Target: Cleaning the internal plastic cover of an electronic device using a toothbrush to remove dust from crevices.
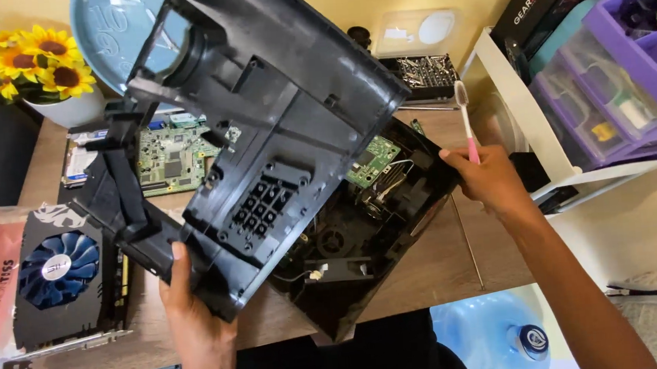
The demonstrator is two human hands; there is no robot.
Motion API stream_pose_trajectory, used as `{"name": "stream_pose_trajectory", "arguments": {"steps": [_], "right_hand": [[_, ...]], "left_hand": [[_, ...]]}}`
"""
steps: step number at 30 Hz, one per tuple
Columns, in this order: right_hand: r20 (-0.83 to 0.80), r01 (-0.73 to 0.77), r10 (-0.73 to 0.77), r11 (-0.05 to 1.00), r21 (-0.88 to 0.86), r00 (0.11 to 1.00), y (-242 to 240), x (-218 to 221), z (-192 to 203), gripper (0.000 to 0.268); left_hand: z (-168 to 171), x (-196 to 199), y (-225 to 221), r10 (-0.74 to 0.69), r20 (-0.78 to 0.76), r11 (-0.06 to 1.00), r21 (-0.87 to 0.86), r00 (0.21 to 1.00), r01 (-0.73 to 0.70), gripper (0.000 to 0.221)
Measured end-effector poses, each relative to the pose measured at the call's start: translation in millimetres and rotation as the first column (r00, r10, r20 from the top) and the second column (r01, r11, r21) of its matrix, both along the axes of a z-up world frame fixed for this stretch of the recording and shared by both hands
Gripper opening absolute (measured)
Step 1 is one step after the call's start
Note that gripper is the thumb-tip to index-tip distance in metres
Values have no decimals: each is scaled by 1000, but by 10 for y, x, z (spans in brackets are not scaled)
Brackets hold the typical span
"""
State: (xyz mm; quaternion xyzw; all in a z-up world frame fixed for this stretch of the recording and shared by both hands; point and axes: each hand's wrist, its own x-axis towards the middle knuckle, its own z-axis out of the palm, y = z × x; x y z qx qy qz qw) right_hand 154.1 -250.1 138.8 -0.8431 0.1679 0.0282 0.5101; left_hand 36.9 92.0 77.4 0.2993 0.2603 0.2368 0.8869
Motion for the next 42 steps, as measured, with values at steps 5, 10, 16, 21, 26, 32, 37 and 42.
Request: {"name": "stream_pose_trajectory", "arguments": {"steps": [5,10,16,21,26,32,37,42], "right_hand": [[2,48,-49,996,69,999,-50,-88,-93,26],[108,54,-50,998,-41,993,-202,-207,-383,17],[128,53,-44,996,-69,991,-181,-452,-370,20],[143,62,-42,989,-137,989,-189,-635,-388,22],[143,37,-8,978,-205,990,-226,-733,-464,20],[151,50,-18,976,-210,988,-111,-824,-402,25],[183,55,-12,972,-230,983,-98,-828,-381,28],[389,74,92,917,-392,917,-41,-765,-264,18]], "left_hand": [[79,170,92,-50,1,997,50,999,50,46],[343,406,79,48,40,992,113,998,-52,23],[225,568,190,13,44,985,169,999,-20,23],[192,760,192,-27,75,991,131,997,17,24],[316,879,210,-78,65,989,130,995,69,26],[220,1001,297,-121,45,987,115,992,115,28],[208,1020,312,-146,3,981,126,989,144,36],[359,891,323,-121,-21,985,125,992,122,43]]}}
